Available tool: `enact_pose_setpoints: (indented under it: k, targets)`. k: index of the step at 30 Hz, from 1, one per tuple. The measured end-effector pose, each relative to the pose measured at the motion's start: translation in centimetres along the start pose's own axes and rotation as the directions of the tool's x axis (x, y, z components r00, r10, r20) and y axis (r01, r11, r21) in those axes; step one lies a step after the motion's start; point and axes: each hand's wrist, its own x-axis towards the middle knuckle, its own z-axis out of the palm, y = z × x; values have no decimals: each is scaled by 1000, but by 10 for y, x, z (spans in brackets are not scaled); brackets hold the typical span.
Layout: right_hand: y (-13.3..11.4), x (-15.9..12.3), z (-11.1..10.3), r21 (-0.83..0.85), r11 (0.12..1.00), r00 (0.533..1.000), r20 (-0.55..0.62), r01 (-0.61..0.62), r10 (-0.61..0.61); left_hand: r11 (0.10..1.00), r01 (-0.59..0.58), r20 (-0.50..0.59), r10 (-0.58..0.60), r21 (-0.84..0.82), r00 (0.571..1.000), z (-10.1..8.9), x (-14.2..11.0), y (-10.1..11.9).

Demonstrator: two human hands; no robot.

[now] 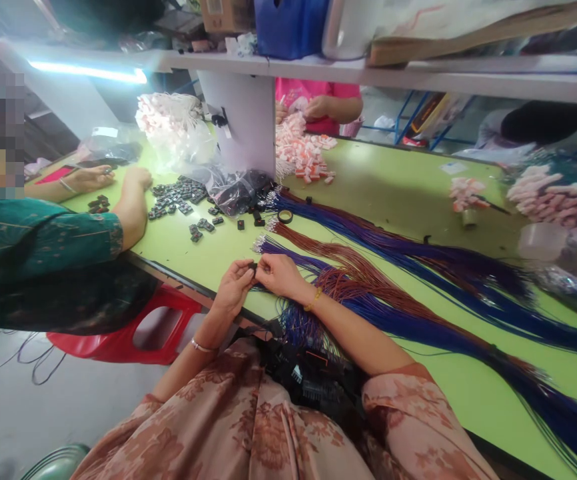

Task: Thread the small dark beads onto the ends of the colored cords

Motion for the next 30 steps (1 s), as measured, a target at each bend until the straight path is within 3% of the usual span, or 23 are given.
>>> enact_pose_setpoints:
  k: [5, 11, 14, 17, 19, 22, 25, 30]
  targets:
    - [9, -4, 1, -90, 987, 991, -8, 131, -133, 1000, 23, -50, -23, 0, 998, 3, 3, -3]
    - [10, -7, 1, -139, 987, 997, 23, 78, -75, 998, 45, -66, -43, 35, 997, 7, 6, -7]
    - [15, 2, -5, -66, 996, 996, 63, 63, -59, 997, 52, -69, -48, 52, 996, 5, 7, -9]
    - [33, 25, -19, -10, 1000, 999, 27, -19, 19, 997, 58, -54, -55, 48, 997, 3, 9, -8]
    - [50, 44, -27, -149, 977, 987, -74, -151, 141, 997, 62, -49, -60, 42, 997, 1, 10, -8]
    - [72, 64, -30, -386, 873, 954, -85, -298, 288, 996, 75, -35, -73, 41, 997, 0, 10, -7]
    - [82, 71, -26, -476, 824, 946, -61, -309, 320, 996, 84, -26, -83, 43, 996, -1, 10, -8]
    - [82, 67, -28, -484, 829, 954, -43, -281, 298, 996, 84, -29, -83, 42, 996, -2, 10, -9]
